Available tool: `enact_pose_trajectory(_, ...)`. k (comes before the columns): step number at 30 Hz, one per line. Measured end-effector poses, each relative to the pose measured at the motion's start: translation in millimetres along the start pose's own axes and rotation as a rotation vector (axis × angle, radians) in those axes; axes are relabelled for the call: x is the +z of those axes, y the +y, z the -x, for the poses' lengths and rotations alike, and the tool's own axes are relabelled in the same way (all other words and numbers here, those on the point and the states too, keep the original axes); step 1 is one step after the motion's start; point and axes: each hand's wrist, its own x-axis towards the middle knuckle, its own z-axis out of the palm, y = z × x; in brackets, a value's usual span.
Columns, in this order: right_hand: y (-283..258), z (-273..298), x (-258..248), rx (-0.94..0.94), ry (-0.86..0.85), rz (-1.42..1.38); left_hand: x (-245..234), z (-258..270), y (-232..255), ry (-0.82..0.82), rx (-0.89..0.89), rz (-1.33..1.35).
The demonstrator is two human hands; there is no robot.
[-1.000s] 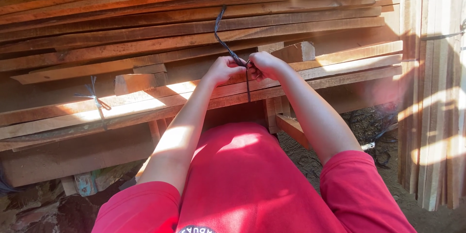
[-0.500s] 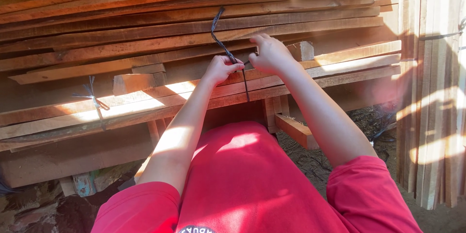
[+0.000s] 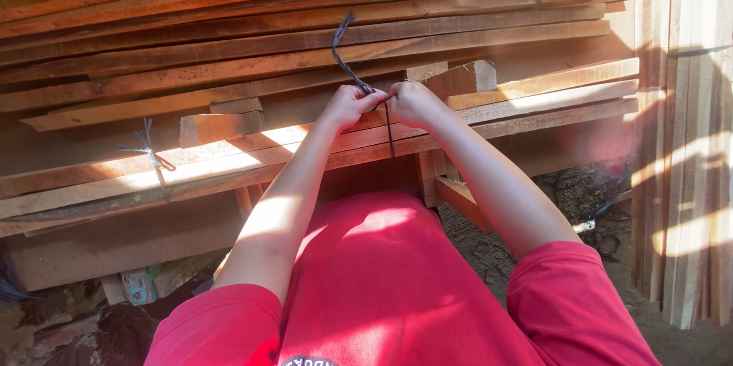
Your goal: Tying bundles of wooden planks together using plastic strips.
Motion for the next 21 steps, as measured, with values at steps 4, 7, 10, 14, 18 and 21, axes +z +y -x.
enact_pose_trajectory(4,-31,15,-11,0.197,0.073,-0.162,-8,-3,4,-0.019,0.005,-0.030)
enact_pose_trajectory(7,-47,22,7,0.297,0.161,-0.230,0,-22,-9,-0.031,-0.004,-0.063)
enact_pose_trajectory(10,-38,21,37,0.357,0.289,-0.301,-1,-18,11,-0.051,0.036,-0.070)
enact_pose_trajectory(14,-28,35,67,0.339,0.426,-0.219,0,-28,15,-0.065,0.084,-0.218)
enact_pose_trajectory(18,-43,66,91,0.249,0.636,0.317,10,-58,-23,-0.004,0.045,-0.364)
enact_pose_trajectory(21,-38,73,96,0.164,0.646,0.311,19,-66,-34,0.031,-0.062,-0.447)
